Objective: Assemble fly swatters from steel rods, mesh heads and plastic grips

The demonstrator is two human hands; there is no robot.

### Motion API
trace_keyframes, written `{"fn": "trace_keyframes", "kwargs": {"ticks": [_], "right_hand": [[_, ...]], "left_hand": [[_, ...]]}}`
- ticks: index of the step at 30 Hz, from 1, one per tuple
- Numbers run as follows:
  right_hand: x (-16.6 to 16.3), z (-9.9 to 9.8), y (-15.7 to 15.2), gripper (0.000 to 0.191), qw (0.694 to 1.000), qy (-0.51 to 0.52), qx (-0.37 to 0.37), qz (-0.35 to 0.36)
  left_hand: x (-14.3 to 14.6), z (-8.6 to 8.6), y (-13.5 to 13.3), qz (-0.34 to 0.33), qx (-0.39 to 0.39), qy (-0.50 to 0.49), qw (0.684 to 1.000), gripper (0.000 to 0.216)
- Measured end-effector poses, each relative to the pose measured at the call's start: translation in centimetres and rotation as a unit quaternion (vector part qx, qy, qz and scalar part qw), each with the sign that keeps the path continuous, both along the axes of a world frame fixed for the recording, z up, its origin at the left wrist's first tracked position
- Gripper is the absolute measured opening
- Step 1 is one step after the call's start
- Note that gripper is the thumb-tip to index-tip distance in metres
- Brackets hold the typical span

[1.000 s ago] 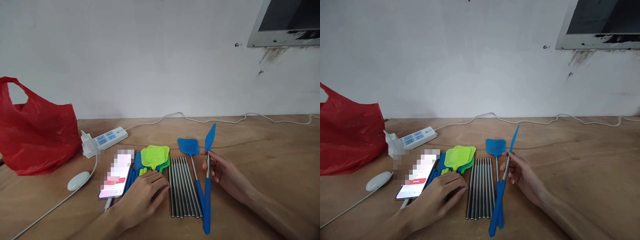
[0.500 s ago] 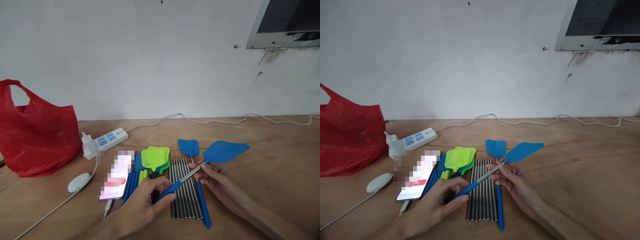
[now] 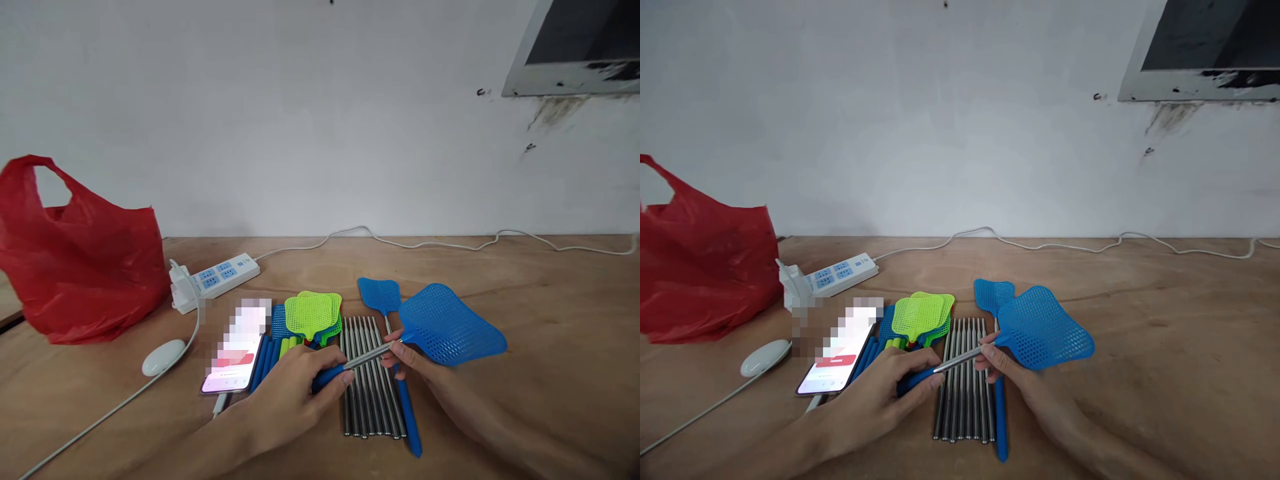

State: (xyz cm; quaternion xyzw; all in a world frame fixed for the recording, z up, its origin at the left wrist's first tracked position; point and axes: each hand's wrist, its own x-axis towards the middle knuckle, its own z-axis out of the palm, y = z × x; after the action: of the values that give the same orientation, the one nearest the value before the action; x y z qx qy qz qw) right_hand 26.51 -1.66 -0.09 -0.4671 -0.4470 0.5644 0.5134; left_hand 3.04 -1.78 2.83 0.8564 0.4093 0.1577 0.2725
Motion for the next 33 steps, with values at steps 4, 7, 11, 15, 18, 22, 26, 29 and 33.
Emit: {"fn": "trace_keyframes", "kwargs": {"ticks": [4, 7, 11, 15, 18, 22, 26, 29, 33], "right_hand": [[-0.4, 0.5, -0.4, 0.037, 1.000, 0.001, 0.016, 0.012], [-0.4, 0.8, -0.8, 0.034, 1.000, 0.014, 0.011, 0.021], [0.4, 0.7, -1.2, 0.033, 0.999, 0.043, -0.002, -0.006], [1.5, 0.6, -1.0, 0.029, 0.996, 0.074, 0.008, -0.040], [1.8, 0.8, -1.0, 0.030, 0.995, 0.093, -0.013, -0.034], [1.7, 1.3, -1.2, 0.030, 0.992, 0.116, -0.024, -0.046], [1.5, 1.5, -1.2, 0.032, 0.989, 0.130, -0.028, -0.063], [1.6, 1.3, -1.2, 0.032, 0.989, 0.127, -0.034, -0.069], [2.1, 1.0, -1.2, 0.030, 0.991, 0.114, -0.033, -0.061]], "left_hand": [[0.7, 0.7, -0.1, -0.012, 0.030, 0.027, 0.999, 0.034], [1.3, 0.7, -0.3, -0.022, 0.069, 0.072, 0.995, 0.033], [1.4, 0.4, -0.9, -0.016, 0.129, 0.143, 0.981, 0.034], [0.4, 0.2, -1.3, -0.018, 0.145, 0.152, 0.978, 0.038], [-0.2, 0.2, -1.4, -0.027, 0.146, 0.162, 0.976, 0.041], [-0.3, 0.5, -1.4, -0.023, 0.145, 0.191, 0.971, 0.043], [-0.1, 0.8, -1.3, -0.025, 0.132, 0.202, 0.970, 0.042], [0.1, 0.7, -1.3, -0.019, 0.135, 0.214, 0.967, 0.043], [-0.3, 0.6, -1.6, -0.010, 0.123, 0.198, 0.973, 0.042]]}}
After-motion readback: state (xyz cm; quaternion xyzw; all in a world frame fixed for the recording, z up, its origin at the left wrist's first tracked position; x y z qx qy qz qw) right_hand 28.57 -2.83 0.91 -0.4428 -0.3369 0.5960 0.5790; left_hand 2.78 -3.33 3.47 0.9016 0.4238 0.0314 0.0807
